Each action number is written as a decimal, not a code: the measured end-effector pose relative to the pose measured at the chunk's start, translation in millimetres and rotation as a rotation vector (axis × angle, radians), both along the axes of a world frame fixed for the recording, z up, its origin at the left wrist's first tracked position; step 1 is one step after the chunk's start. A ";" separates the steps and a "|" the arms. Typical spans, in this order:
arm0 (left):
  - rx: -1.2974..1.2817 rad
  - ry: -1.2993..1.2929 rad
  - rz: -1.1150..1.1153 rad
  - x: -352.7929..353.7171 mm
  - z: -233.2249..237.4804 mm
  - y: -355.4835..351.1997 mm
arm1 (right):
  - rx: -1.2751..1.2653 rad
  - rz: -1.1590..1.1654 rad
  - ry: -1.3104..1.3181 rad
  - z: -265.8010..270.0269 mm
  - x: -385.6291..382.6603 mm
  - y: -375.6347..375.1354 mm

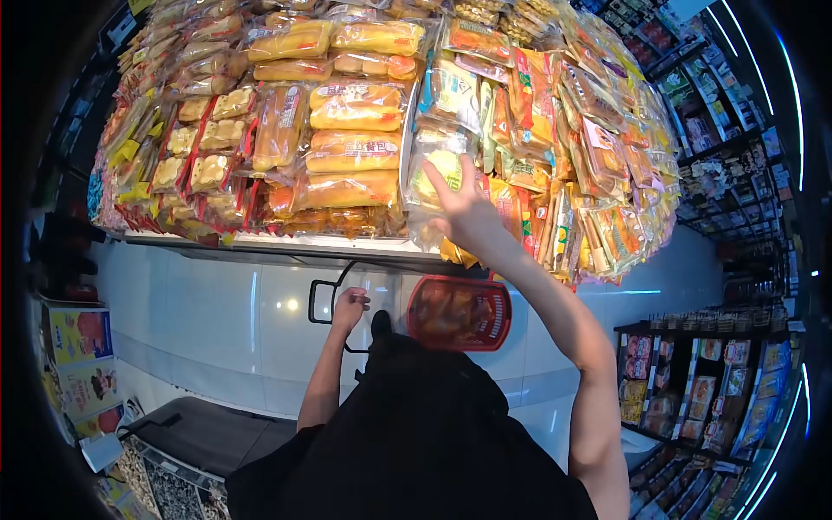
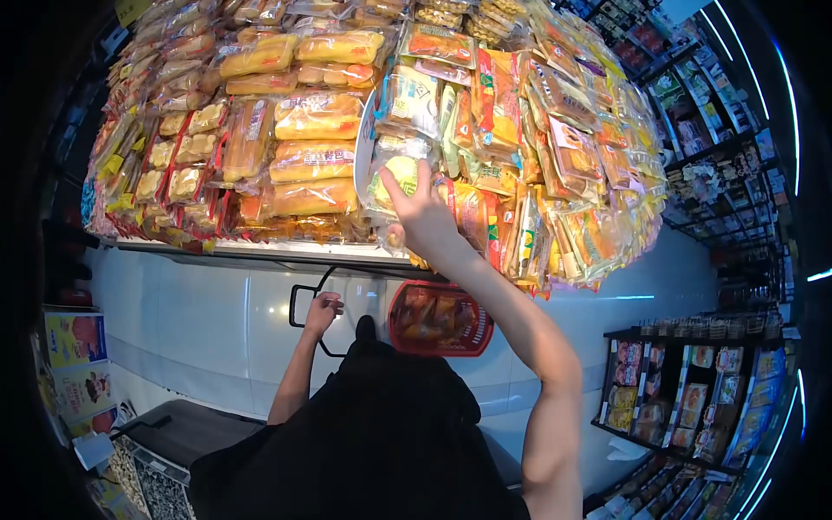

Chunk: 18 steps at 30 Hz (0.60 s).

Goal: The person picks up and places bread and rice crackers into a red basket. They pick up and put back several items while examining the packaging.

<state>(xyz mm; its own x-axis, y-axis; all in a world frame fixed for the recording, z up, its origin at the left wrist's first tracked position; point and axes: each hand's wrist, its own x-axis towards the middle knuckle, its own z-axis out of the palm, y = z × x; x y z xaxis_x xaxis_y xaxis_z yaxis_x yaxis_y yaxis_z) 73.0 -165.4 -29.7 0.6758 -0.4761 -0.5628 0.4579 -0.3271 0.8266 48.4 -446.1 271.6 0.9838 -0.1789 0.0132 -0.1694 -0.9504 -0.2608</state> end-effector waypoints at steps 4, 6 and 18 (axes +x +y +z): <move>-0.015 -0.025 -0.025 -1.2 21.9 -3.9 | 0.121 0.033 -0.288 -17.6 -1.5 -5.0; -0.019 -0.009 -0.024 -2.4 27.2 -4.3 | 0.075 -0.005 -0.331 -16.7 -2.8 -1.7; -0.034 0.055 -0.071 -10.9 33.1 -12.0 | 0.004 -0.038 -0.379 -33.1 -7.0 8.0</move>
